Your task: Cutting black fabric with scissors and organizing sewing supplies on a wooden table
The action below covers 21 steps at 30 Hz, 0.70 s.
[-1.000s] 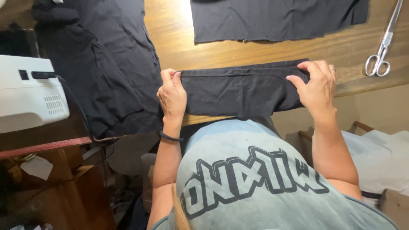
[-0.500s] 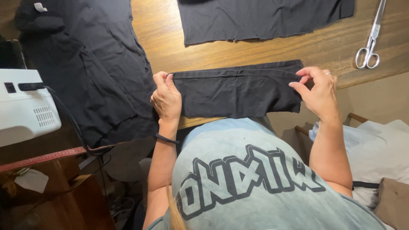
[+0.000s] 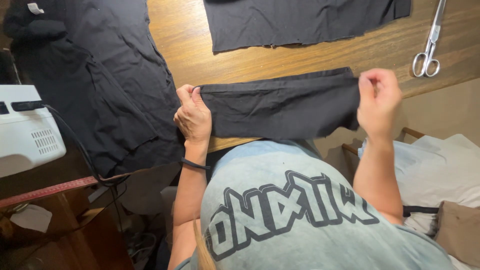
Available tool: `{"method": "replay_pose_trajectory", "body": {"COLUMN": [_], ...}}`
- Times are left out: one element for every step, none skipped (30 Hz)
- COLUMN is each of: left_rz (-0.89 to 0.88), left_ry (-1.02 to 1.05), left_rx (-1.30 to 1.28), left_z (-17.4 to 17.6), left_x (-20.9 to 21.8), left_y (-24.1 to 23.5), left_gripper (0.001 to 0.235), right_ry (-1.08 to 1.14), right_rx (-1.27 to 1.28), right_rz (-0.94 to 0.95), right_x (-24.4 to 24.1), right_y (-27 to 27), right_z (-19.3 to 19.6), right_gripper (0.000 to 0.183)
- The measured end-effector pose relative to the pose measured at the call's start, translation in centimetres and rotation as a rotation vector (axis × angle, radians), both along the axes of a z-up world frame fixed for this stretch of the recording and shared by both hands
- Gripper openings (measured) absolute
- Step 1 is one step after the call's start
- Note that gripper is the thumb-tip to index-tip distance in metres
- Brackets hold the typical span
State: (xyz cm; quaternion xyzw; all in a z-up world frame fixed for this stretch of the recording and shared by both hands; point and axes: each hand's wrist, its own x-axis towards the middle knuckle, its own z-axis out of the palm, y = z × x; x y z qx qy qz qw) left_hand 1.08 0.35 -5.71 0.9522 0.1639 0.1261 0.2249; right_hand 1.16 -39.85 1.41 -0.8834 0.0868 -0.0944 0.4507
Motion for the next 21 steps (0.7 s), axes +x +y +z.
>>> {"method": "replay_pose_trajectory", "body": {"left_rz": [0.002, 0.006, 0.005, -0.003, -0.010, -0.005, 0.002, 0.004, 0.005, 0.017, 0.030, 0.034, 0.025, 0.017, 0.022, -0.001, -0.023, -0.015, -0.051, -0.089, -0.082], "left_ry": [-0.003, -0.009, -0.012, -0.050, -0.088, -0.085, -0.091, -0.097, -0.095, -0.067, -0.039, -0.040, -0.041, -0.043, -0.044, -0.066, -0.088, -0.090, -0.132, -0.174, -0.175], "left_rx": [0.004, 0.008, 0.007, -0.039, -0.085, -0.083, -0.081, -0.079, -0.077, -0.087, -0.096, -0.093, -0.086, -0.080, -0.078, -0.097, -0.117, -0.114, -0.133, -0.152, -0.150], "left_z": [0.0, 0.0, 0.4, 0.8, 1.2, 1.2, 1.2, 1.2, 1.2, 1.3, 1.5, 1.6, 1.6, 1.7, 2.0, 2.2, 2.5, 1.9, 1.3, 0.7, 0.8], "left_x": [-0.1, 0.0, -0.1, -0.1, -0.1, 0.0, 0.0, 0.1, -0.1, 0.0, 0.0, 0.0, -0.1, -0.1, -0.2, -0.2, -0.2, -0.3, -0.4, -0.5, -0.5], "left_y": [0.0, 0.0, 0.1, 0.2, 0.2, 0.3, 0.3, 0.3, 0.2, 0.3, 0.4, 0.3, 0.2, 0.1, 0.1, 0.1, 0.2, 0.3, 0.4, 0.5, 0.5], "left_gripper": [0.018, 0.018, 0.018, 0.018, 0.018, 0.018, 0.017, 0.016, 0.016, 0.017, 0.018, 0.018, 0.018, 0.019, 0.019, 0.018, 0.017, 0.017, 0.014, 0.011, 0.011], "right_ry": [-0.060, -0.123, -0.126, -0.168, -0.211, -0.208, -0.222, -0.236, -0.233, -0.224, -0.215, -0.218, -0.190, -0.163, -0.166, -0.160, -0.155, -0.158, -0.148, -0.137, -0.139], "right_rx": [-0.065, -0.130, -0.131, -0.248, -0.365, -0.363, -0.398, -0.432, -0.431, -0.439, -0.448, -0.444, -0.459, -0.475, -0.472, -0.463, -0.454, -0.451, -0.470, -0.489, -0.487], "right_rz": [0.040, 0.083, 0.082, 0.084, 0.086, 0.092, 0.114, 0.131, 0.132, 0.141, 0.151, 0.155, 0.170, 0.184, 0.189, 0.196, 0.203, 0.211, 0.209, 0.206, 0.212], "right_x": [1.2, 2.6, 2.3, 2.4, 2.6, 2.8, 3.0, 3.0, 2.6, 2.8, 3.0, 2.9, 2.7, 2.7, 2.7, 2.7, 2.8, 2.9, 3.0, 3.0, 3.0], "right_y": [0.2, 0.4, 0.0, -0.4, -0.8, -1.0, -1.3, -1.6, -1.8, -1.8, -1.9, -1.7, -1.5, -1.4, -1.4, -1.4, -1.3, -1.3, -1.3, -1.3, -1.5], "right_z": [-1.0, -1.9, -2.9, -3.9, -5.0, -5.2, -5.5, -5.8, -6.0, -6.2, -6.3, -6.1, -5.9, -5.7, -5.4, -5.1, -4.8, -4.8, -4.8, -4.8, -4.9], "right_gripper": [0.004, 0.006, 0.006, 0.005, 0.007, 0.007, 0.009, 0.011, 0.011, 0.012, 0.013, 0.013, 0.013, 0.015, 0.015, 0.023, 0.032, 0.032, 0.022, 0.013, 0.013]}}
